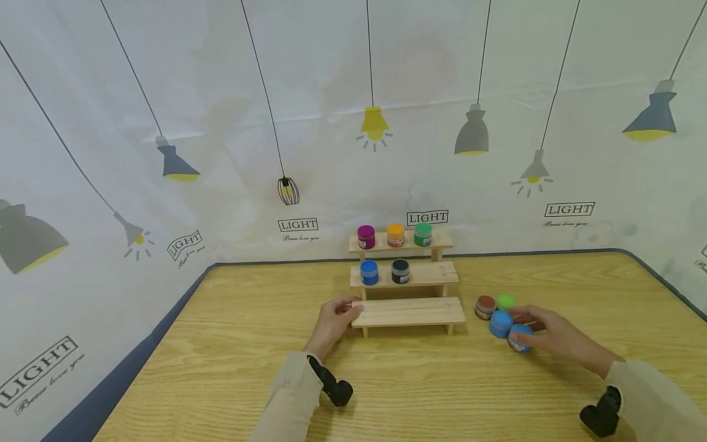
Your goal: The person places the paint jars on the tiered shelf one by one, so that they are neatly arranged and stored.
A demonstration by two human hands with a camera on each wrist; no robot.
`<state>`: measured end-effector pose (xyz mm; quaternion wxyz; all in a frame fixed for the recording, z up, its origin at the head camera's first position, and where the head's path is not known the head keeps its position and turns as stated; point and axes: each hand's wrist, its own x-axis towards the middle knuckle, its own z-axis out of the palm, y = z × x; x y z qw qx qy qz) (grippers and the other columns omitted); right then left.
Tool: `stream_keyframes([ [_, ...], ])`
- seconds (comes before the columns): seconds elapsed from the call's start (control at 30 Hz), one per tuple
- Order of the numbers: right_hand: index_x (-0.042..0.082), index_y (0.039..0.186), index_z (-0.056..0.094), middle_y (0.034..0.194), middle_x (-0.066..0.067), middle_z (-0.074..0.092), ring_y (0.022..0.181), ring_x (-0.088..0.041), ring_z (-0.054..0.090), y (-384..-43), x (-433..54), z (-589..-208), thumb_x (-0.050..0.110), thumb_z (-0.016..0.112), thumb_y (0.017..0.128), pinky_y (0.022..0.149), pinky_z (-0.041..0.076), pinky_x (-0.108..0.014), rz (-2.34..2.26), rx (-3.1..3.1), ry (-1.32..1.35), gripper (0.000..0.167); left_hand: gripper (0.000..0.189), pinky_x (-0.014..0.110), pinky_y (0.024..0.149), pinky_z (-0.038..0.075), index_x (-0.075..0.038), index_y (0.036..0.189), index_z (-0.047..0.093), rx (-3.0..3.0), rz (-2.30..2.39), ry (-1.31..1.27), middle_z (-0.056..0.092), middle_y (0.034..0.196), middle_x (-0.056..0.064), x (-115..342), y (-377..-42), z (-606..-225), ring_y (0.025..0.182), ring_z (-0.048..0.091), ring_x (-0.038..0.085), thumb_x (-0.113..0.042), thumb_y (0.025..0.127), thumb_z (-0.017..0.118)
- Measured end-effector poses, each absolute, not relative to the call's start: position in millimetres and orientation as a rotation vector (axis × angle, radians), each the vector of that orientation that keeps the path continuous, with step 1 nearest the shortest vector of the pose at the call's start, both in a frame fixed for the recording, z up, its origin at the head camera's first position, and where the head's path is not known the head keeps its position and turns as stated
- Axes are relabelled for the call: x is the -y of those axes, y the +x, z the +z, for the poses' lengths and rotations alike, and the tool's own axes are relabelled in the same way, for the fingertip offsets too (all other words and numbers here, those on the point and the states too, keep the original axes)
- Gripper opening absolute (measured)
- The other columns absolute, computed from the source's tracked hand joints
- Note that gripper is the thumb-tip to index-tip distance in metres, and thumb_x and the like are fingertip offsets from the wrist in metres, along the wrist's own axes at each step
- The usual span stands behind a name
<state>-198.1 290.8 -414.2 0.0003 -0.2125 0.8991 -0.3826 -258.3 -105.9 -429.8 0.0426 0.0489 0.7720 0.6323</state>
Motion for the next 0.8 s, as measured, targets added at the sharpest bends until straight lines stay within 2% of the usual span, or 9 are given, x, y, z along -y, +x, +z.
stream_keyframes([
  [0.1,-0.013,0.118,0.044,0.105,-0.02,0.055,0.091,-0.009,0.053,-198,-292,-415,0.014,0.062,0.083,0.073,0.046,-0.026,-1.197,-2.793,-0.686,0.047,0.032,0.024,0.055,0.043,0.001,0.111,0.059,-2.377,1.928,0.135,0.054,0.078,0.004,106,-261,-434,0.063,0.047,0.01,-0.019,0.086,0.06],
  [0.3,-0.016,0.121,0.039,0.108,-0.024,0.052,0.093,-0.02,0.054,-197,-292,-413,0.014,0.061,0.084,0.072,0.045,-0.026,-1.213,-2.708,-0.686,0.052,0.031,0.024,0.053,0.044,0.002,0.109,0.06,-2.408,1.915,0.165,0.054,0.076,0.003,106,-262,-436,0.061,0.048,0.01,-0.018,0.086,0.06],
  [0.5,-0.016,0.12,0.041,0.109,-0.024,0.052,0.096,-0.035,0.052,-197,-291,-412,0.017,0.063,0.082,0.074,0.046,-0.035,-1.203,-2.701,-0.606,0.055,0.029,0.026,0.054,0.044,0.005,0.109,0.059,-2.377,1.933,0.173,0.054,0.074,0.002,105,-258,-428,0.061,0.048,0.012,-0.014,0.086,0.059],
  [0.8,-0.014,0.117,0.046,0.111,-0.027,0.051,0.097,-0.036,0.052,-196,-290,-412,0.022,0.065,0.081,0.075,0.046,-0.039,-1.152,-2.749,-0.516,0.055,0.028,0.027,0.056,0.045,0.009,0.109,0.056,-2.396,1.911,0.163,0.053,0.075,0.004,101,-240,-406,0.062,0.047,0.012,-0.009,0.087,0.055],
])
